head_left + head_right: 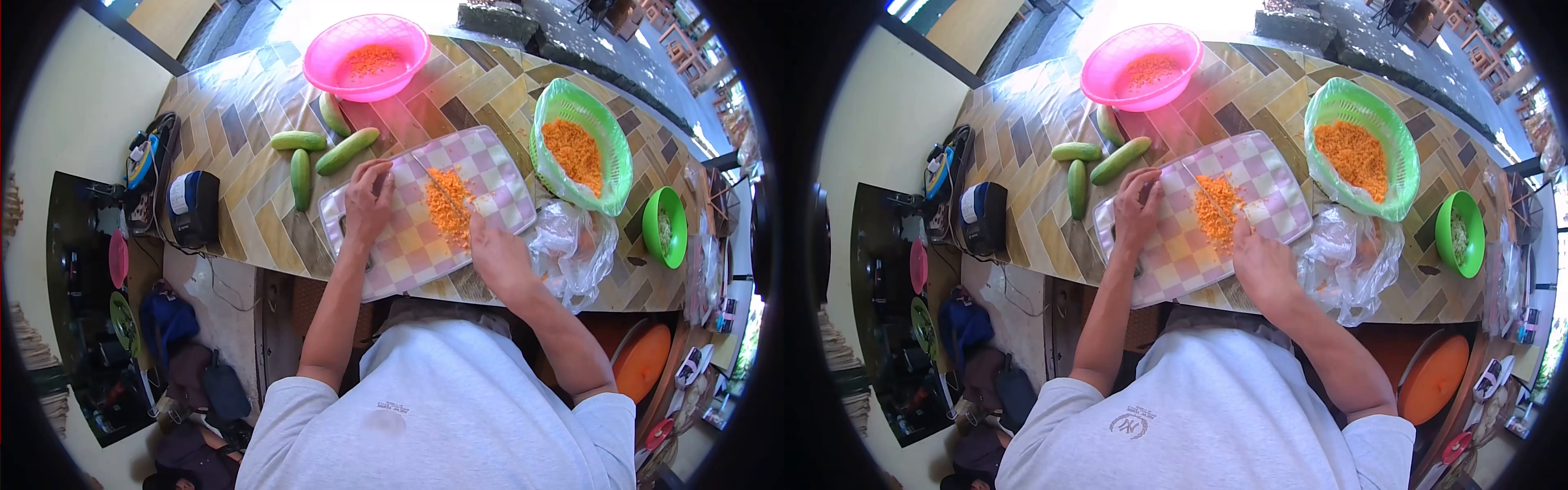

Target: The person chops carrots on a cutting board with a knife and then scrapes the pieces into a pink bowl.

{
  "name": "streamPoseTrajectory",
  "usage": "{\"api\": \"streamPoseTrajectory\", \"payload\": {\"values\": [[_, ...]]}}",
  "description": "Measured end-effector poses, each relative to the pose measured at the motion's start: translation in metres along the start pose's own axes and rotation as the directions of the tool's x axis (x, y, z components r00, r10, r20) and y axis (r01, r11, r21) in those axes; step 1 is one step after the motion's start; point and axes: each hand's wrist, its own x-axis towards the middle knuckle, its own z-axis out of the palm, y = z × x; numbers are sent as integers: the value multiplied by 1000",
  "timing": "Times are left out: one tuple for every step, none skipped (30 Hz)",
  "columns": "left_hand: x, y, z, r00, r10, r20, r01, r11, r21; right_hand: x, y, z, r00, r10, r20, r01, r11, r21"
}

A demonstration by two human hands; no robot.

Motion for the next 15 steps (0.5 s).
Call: {"api": "streamPoseTrajectory", "payload": {"values": [[0, 1, 0, 1000, 10, -3, -10, 1000, 17, 2, 0, -9, 1000, -8, 8, 8, 1000, -5], [-3, -1, 0, 1000, -17, 4, 17, 1000, -5, 2, 1, -12, 1000, -17, 17, 17, 1000, -9], [-3, -3, 1, 999, -40, 8, 40, 999, -28, 0, 3, -3, 1000, -1, 13, 1, 1000, 3], [-1, -5, 3, 998, -58, 5, 58, 997, -54, -1, 8, 10, 1000, 11, 3, -11, 1000, 9], [1, -6, 4, 999, -45, 4, 45, 998, -49, 0, 11, 17, 1000, 21, -6, -20, 1000, 14], [1, -6, 5, 999, -35, 1, 35, 999, -42, 2, 11, 13, 1000, 23, -8, -23, 1000, 8], [0, -6, 4, 1000, -28, 2, 28, 999, -29, 3, 8, 10, 1000, 24, -7, -24, 1000, 9], [-3, -6, 2, 1000, -25, -1, 24, 1000, -7, 0, 4, 8, 1000, 29, -1, -29, 999, 17], [-2, 1, 0, 1000, -20, 3, 20, 1000, 14, -2, 2, 1, 1000, 16, 18, -17, 1000, 22], [-1, 5, 0, 1000, -11, 3, 11, 1000, 29, 1, 3, -11, 999, 5, 32, -6, 1000, 22], [-1, 4, 2, 1000, -12, 5, 12, 1000, 28, 2, 4, -18, 999, -5, 45, 4, 1000, 18], [-1, 2, 2, 1000, -13, 5, 13, 1000, 26, 1, 8, -15, 999, -4, 36, 3, 1000, 18], [-1, -1, 3, 1000, -14, 3, 14, 1000, 24, 1, 12, -8, 1000, -4, 26, 4, 1000, 17], [-1, -4, 4, 1000, -10, 5, 10, 1000, 28, 2, 14, -3, 1000, -9, 13, 9, 1000, 13], [-1, -5, 4, 1000, -5, 4, 5, 999, 31, 2, 12, -1, 1000, 14, 27, -15, 1000, 12]]}}
